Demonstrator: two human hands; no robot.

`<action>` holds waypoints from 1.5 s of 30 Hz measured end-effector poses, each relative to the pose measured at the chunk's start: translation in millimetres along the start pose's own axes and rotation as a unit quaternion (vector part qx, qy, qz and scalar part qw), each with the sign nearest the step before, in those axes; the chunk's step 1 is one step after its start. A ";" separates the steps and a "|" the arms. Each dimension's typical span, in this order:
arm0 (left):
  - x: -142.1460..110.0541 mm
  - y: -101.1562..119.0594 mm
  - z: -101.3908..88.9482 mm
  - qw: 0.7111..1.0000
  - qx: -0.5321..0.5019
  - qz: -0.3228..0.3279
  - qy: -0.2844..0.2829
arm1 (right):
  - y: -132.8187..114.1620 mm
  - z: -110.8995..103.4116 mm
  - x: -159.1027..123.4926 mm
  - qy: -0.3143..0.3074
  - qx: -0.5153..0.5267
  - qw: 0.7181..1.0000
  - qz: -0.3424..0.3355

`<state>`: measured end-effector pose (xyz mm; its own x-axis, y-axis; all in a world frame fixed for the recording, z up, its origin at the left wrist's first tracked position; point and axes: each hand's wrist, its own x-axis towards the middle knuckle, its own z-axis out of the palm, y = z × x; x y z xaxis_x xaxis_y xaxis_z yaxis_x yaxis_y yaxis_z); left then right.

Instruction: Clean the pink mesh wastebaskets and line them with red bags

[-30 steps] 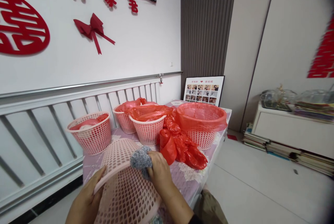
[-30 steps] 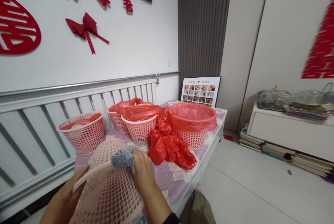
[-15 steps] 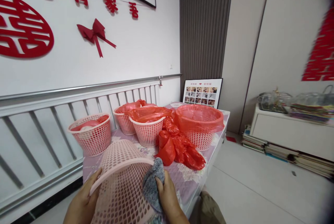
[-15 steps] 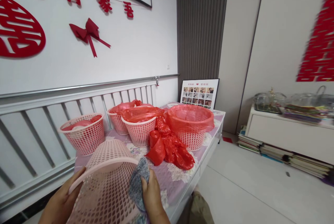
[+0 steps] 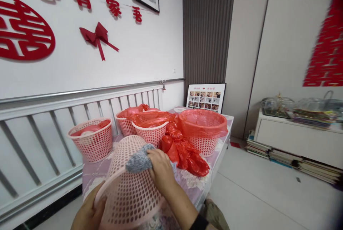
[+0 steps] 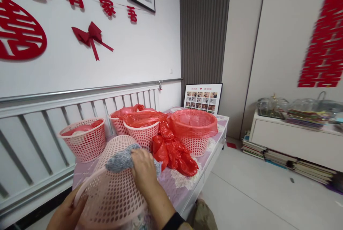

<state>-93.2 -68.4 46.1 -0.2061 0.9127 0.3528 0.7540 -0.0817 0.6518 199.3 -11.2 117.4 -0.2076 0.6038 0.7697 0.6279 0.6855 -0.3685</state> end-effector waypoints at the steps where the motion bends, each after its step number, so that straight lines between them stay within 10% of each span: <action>1: 3.1 4.4 -0.7 1.000 0.012 0.010 0.009 | -7.7 1.5 7.9 -0.018 -0.017 0.999 -0.024; 10: 30.9 36.7 -23.8 0.982 0.079 0.171 -0.012 | -38.8 31.3 18.9 -0.045 -0.042 0.994 -0.088; 20: 16.6 13.9 -8.6 0.984 0.089 0.155 0.008 | -23.6 30.5 1.9 0.026 -0.041 0.996 -0.079; 32: 12.2 1.4 -18.5 0.998 0.048 0.034 0.021 | 41.3 46.7 -50.6 0.043 0.136 0.980 0.138; 45: -6.5 9.8 -27.4 0.996 -0.070 -0.010 0.062 | 38.8 68.9 -110.3 0.074 0.209 0.929 0.295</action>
<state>-101.5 -86.0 68.5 -0.3029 0.8589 0.4130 0.6562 -0.1263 0.7439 194.8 -23.1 -17.7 0.2051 0.8839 0.4204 0.2477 0.3686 -0.8960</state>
